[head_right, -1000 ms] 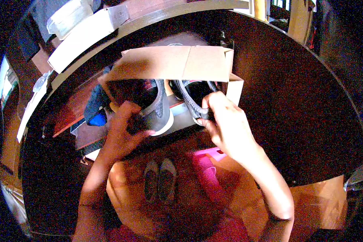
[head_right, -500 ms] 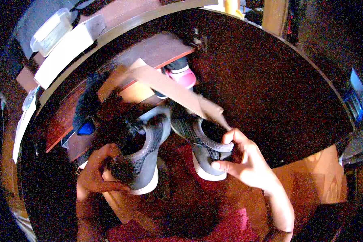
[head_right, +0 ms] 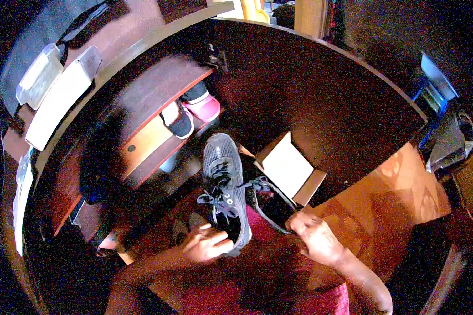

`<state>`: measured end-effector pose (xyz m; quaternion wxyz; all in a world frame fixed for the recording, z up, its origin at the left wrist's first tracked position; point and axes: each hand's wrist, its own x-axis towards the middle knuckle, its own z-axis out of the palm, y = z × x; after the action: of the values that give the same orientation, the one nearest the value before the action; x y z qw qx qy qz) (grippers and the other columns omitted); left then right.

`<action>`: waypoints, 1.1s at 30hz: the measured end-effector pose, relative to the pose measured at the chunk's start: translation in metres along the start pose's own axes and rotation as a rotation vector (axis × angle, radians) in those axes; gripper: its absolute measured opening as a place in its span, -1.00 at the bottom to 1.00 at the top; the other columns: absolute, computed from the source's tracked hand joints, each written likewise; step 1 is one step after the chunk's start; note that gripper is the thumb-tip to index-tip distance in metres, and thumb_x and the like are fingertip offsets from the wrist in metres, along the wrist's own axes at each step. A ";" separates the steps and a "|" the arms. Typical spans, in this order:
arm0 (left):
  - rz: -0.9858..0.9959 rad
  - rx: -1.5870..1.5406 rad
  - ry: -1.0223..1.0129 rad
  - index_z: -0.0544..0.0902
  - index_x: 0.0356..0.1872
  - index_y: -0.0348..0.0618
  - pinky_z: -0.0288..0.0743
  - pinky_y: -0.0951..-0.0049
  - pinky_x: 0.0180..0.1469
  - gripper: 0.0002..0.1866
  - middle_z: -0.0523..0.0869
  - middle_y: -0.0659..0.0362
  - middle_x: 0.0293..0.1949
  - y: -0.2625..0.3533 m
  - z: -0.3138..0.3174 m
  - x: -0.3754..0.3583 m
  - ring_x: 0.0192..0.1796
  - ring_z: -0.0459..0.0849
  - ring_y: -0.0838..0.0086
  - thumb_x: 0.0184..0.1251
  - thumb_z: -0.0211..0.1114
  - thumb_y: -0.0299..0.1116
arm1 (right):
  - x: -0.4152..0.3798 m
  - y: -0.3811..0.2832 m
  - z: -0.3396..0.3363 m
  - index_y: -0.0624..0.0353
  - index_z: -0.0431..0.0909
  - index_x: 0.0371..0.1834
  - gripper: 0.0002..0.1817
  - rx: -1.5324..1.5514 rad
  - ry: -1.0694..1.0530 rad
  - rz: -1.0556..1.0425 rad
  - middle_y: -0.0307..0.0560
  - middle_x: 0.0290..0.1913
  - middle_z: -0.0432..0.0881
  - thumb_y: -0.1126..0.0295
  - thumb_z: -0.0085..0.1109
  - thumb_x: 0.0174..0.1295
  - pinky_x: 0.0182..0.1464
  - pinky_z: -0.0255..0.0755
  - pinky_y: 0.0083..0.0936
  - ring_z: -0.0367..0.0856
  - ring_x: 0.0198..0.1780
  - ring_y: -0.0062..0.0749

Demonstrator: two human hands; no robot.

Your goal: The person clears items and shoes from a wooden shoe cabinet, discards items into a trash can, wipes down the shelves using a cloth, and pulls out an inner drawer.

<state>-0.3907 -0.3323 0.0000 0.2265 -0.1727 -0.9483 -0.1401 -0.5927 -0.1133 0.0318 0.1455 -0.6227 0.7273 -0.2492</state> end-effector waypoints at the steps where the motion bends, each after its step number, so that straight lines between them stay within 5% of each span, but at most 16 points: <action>1: 0.025 0.002 -0.048 0.54 -0.24 -0.01 0.35 0.46 -0.32 -0.73 0.42 0.29 -0.45 0.001 0.001 0.005 -0.48 0.52 0.55 -0.06 0.13 -0.39 | -0.006 0.000 0.003 0.18 0.38 -0.20 -0.64 -0.111 -0.001 -0.017 0.00 -0.27 0.46 0.55 0.09 -0.18 -0.11 0.44 -0.26 0.50 -0.15 -0.01; 6: 0.084 0.108 -0.191 0.52 -0.29 -0.06 0.32 0.45 -0.24 -0.79 0.37 0.27 -0.48 0.006 0.001 0.024 -0.46 0.48 0.54 -0.04 0.12 -0.39 | -0.011 -0.005 0.013 0.14 0.40 -0.27 -0.75 -0.257 0.136 -0.126 -0.08 -0.35 0.43 0.51 -0.01 -0.10 -0.21 0.45 -0.33 0.50 -0.26 -0.17; 12: 0.178 0.253 -0.085 0.53 -0.34 0.00 0.42 0.38 -0.09 -0.84 0.39 0.29 -0.50 0.006 0.018 0.017 -0.49 0.48 0.56 -0.02 0.14 -0.38 | -0.008 0.035 0.027 0.14 0.41 -0.37 -0.83 -0.312 0.217 -0.340 -0.13 -0.35 0.42 0.47 0.05 -0.10 -0.27 0.47 -0.41 0.48 -0.29 -0.27; 16: 0.115 0.315 -0.060 0.50 -0.40 0.02 0.44 0.39 -0.20 -0.89 0.37 0.29 -0.53 0.023 0.033 0.012 -0.52 0.46 0.55 -0.02 0.17 -0.35 | -0.011 0.049 0.032 0.15 0.40 -0.37 -0.85 -0.156 0.220 -0.338 -0.11 -0.34 0.43 0.49 0.04 -0.07 -0.24 0.47 -0.40 0.48 -0.28 -0.23; 23: -0.076 0.308 -0.054 0.44 -0.40 0.03 0.35 0.35 -0.15 -0.91 0.39 0.28 -0.49 0.052 0.075 -0.008 -0.44 0.49 0.50 0.02 0.11 -0.38 | -0.016 0.079 0.061 0.05 0.35 -0.46 -0.94 -0.278 0.185 -0.485 -0.16 -0.47 0.36 0.43 0.01 -0.01 -0.57 0.39 -0.47 0.48 -0.49 -0.40; 25: -0.119 0.297 -0.084 0.45 -0.37 0.03 0.35 0.35 -0.14 -0.88 0.41 0.29 -0.48 0.066 0.087 -0.014 -0.40 0.51 0.49 0.01 0.11 -0.38 | -0.028 0.084 0.085 0.04 0.28 -0.47 -0.92 -0.354 0.092 -0.297 -0.17 -0.53 0.29 0.42 -0.01 0.03 -0.53 0.41 -0.40 0.48 -0.53 -0.35; 26: -0.141 0.284 -0.117 0.45 -0.33 0.04 0.34 0.36 -0.13 -0.85 0.43 0.29 -0.46 0.075 0.092 -0.016 -0.37 0.52 0.48 0.01 0.11 -0.39 | -0.029 0.081 0.077 0.17 0.28 -0.43 -0.85 -0.031 -0.085 -0.205 0.11 -0.44 0.31 0.42 0.06 0.11 -0.34 0.34 -0.14 0.43 -0.39 0.04; 29: -0.239 0.205 -0.194 0.49 -0.21 0.07 0.33 0.36 -0.10 -0.74 0.50 0.30 -0.40 0.083 0.134 -0.045 -0.28 0.52 0.46 -0.01 0.11 -0.40 | -0.047 0.112 0.134 0.17 0.27 -0.36 -0.84 0.356 -0.138 -0.194 0.14 -0.35 0.32 0.42 0.05 0.12 -0.30 0.34 -0.12 0.42 -0.28 0.11; 33: -0.267 0.126 -0.357 0.52 -0.08 0.03 0.35 0.28 -0.07 -0.64 0.57 0.24 -0.32 0.079 0.177 -0.078 -0.21 0.52 0.36 0.00 0.17 -0.33 | -0.065 0.131 0.219 0.17 0.30 -0.21 -0.77 0.452 -0.206 -0.051 0.11 -0.21 0.37 0.40 0.09 0.12 -0.19 0.36 -0.14 0.44 -0.19 0.08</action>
<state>-0.3619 -0.2204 -0.1747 0.0450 -0.0532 -0.9946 -0.0768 -0.5761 -0.0766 -0.2286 0.3481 -0.6145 0.6185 -0.3445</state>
